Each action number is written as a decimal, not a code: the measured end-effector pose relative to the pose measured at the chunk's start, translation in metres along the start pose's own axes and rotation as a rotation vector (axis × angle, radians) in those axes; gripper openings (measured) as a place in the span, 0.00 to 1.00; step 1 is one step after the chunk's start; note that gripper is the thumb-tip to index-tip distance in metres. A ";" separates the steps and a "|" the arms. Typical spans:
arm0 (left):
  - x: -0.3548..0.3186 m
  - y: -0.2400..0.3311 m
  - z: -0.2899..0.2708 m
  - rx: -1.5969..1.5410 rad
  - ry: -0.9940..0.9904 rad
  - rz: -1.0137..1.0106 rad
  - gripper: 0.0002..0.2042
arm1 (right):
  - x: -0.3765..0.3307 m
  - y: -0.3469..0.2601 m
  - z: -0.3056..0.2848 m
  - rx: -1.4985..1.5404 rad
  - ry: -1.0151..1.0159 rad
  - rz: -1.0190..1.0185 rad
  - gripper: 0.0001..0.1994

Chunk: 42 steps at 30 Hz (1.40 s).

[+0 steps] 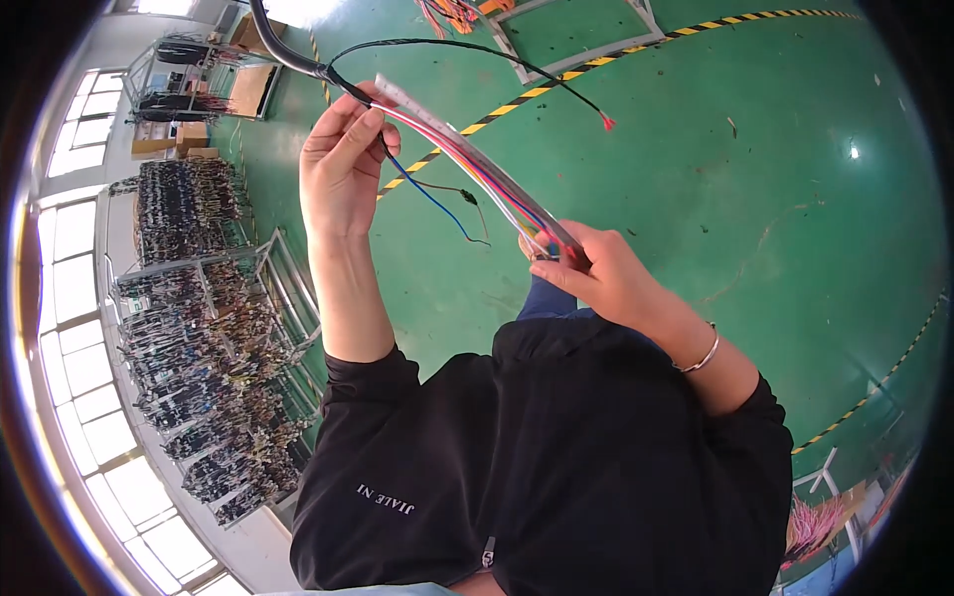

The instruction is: Inspecting, taping, and measuring wire harnesses in a factory setting.

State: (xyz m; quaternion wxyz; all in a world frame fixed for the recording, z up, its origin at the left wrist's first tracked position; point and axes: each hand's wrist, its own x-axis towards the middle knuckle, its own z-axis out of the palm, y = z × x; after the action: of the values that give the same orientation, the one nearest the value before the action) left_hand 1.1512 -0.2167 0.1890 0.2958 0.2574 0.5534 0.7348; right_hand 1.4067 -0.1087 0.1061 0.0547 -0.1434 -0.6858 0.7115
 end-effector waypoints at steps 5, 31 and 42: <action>-0.001 0.003 -0.002 0.050 -0.060 -0.017 0.11 | 0.000 -0.009 -0.003 -0.033 -0.036 0.034 0.18; -0.010 0.018 -0.003 0.202 -0.111 -0.012 0.10 | 0.021 -0.039 -0.009 0.123 -0.188 0.184 0.14; -0.004 0.023 -0.001 0.297 -0.233 -0.063 0.07 | 0.015 -0.048 -0.019 0.028 -0.161 0.138 0.15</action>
State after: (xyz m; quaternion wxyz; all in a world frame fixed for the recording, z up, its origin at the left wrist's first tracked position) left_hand 1.1497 -0.2254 0.2109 0.3394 0.3640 0.6257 0.6006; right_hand 1.3921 -0.0836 0.1513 -0.0478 -0.1316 -0.6666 0.7322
